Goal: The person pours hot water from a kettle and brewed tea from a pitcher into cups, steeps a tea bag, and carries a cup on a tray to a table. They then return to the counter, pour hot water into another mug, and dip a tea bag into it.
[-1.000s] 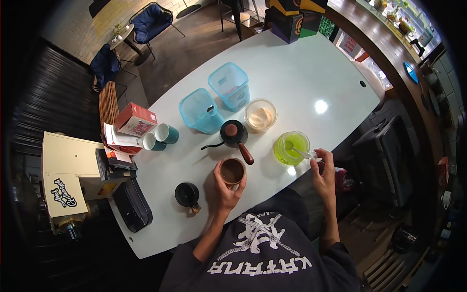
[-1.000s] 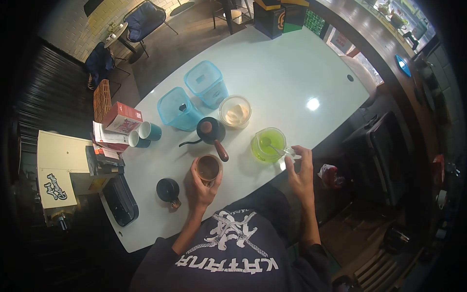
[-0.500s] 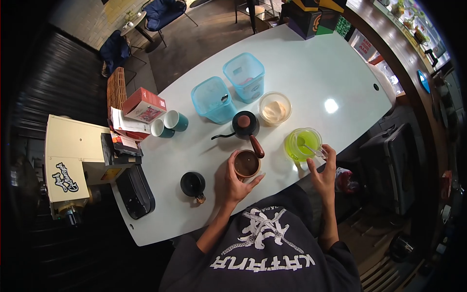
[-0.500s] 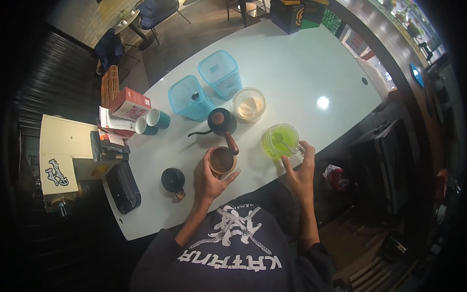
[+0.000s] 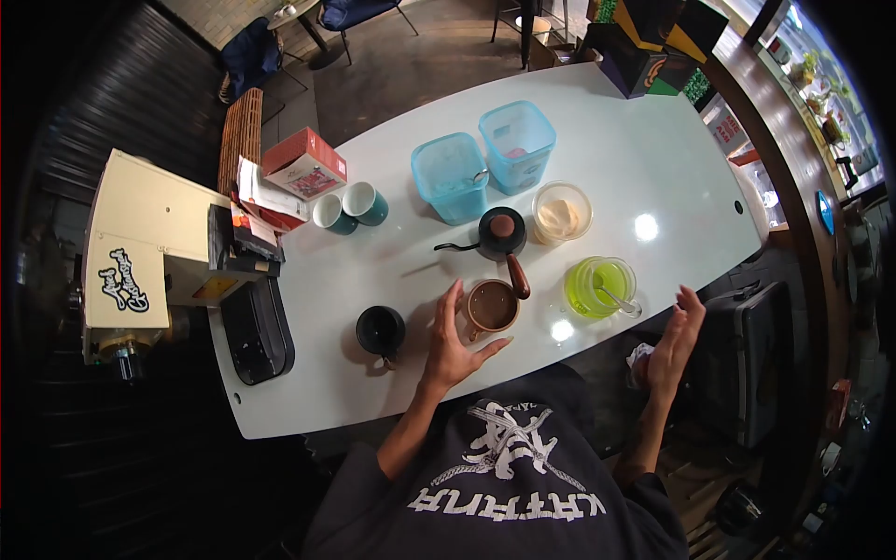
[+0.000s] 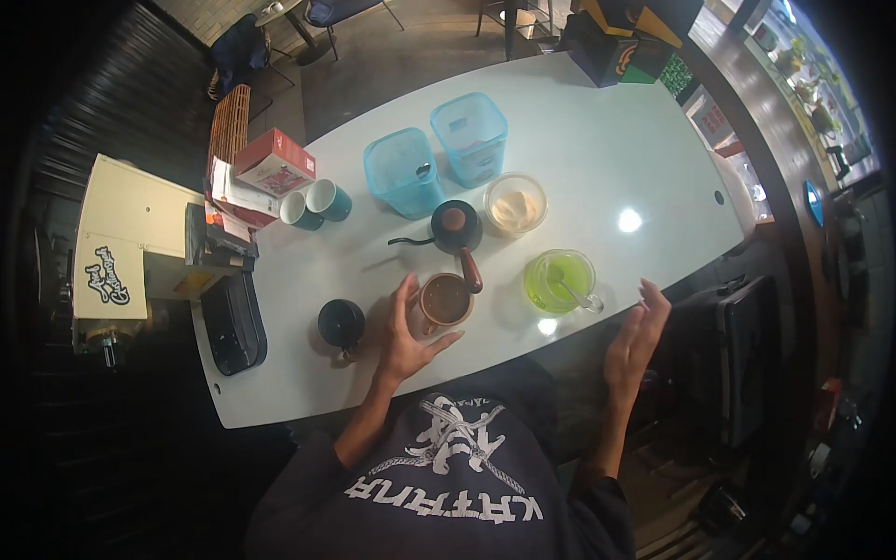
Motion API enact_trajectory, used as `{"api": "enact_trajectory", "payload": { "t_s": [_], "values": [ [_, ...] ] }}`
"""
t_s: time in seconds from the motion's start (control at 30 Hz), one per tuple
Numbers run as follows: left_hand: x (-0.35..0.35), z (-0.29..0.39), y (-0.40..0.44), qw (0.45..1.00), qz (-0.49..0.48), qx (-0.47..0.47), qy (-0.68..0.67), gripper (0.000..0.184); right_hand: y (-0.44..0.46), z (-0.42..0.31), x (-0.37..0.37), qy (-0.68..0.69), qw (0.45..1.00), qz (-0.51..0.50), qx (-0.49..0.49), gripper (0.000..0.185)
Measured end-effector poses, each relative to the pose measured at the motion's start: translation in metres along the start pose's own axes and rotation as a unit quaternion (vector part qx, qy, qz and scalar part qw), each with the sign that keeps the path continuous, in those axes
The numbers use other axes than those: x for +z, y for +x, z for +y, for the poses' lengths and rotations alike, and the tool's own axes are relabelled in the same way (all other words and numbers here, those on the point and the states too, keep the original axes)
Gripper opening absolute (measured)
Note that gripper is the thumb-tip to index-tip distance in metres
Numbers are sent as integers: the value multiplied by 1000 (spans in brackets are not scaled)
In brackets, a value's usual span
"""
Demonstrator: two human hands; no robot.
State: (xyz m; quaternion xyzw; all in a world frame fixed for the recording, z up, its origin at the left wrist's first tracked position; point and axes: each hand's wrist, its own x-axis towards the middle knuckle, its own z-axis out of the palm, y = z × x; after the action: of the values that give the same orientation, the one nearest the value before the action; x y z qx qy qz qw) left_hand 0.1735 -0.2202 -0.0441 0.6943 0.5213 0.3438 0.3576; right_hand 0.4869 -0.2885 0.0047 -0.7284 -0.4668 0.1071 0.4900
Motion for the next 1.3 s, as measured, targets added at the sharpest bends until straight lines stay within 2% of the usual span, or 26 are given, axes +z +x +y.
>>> {"api": "enact_trajectory", "payload": {
  "t_s": [0.07,0.1,0.13,0.17,0.2,0.23,0.3,0.33,0.37,0.4,0.47,0.5,0.6,0.67,0.77,0.83,0.9,0.93,1.03,1.07,1.23,1.3],
  "values": [
    [-21,-1,-5,1000,26,4,2,102,1,-8,0,18,996,82,-40,38],
    [-34,-4,-8,999,48,13,7,100,-2,-14,0,19,996,74,-42,38],
    [-47,-7,-13,997,76,0,-14,88,-6,-20,1,11,993,97,-72,38],
    [-60,-14,-16,997,82,-3,-14,88,-8,-28,4,4,987,121,-102,38],
    [-74,-21,-18,991,134,6,-7,82,-12,-39,8,-11,982,138,-130,37],
    [-86,-26,-20,983,185,16,2,77,-17,-47,15,-9,982,136,-132,37],
    [-109,-29,-26,974,227,-12,18,69,-33,-64,29,23,984,112,-136,33],
    [-119,-39,-30,973,225,-14,42,75,-42,-73,41,50,987,98,-117,23],
    [-134,-44,-40,973,227,-18,45,75,-55,-88,57,40,992,9,-116,19],
    [-139,-47,-44,979,189,-30,72,80,-61,-97,70,27,990,-76,-118,16],
    [-142,-56,-51,988,114,-44,93,94,-73,-112,93,32,988,-139,-65,17],
    [-139,-63,-54,989,113,-45,89,94,-77,-113,101,40,984,-169,-34,21],
    [-122,-84,-53,998,42,-48,-21,99,-73,-113,121,-4,987,-159,-19,31],
    [-113,-85,-47,998,52,-23,6,99,-61,-101,131,-84,985,-123,-84,44],
    [-105,-81,-36,998,57,-4,28,100,-41,-95,138,-119,984,-76,-105,53],
    [-102,-75,-30,999,44,-8,19,100,-30,-92,145,-118,984,-92,-92,59],
    [-99,-68,-21,998,9,6,57,101,-21,-94,151,-99,980,-159,-62,63],
    [-94,-69,-18,999,5,10,48,103,-17,-92,155,-132,973,-176,-65,68],
    [-83,-68,-10,998,12,30,61,103,-10,-84,167,-137,966,-204,-81,73],
    [-80,-68,-7,998,13,32,61,103,-6,-80,169,-115,962,-227,-97,80],
    [-69,-63,6,999,19,35,29,94,1,-75,178,-86,964,-220,-124,84],
    [-66,-61,9,999,16,21,24,92,3,-79,175,-71,963,-248,-82,85]
  ]
}}
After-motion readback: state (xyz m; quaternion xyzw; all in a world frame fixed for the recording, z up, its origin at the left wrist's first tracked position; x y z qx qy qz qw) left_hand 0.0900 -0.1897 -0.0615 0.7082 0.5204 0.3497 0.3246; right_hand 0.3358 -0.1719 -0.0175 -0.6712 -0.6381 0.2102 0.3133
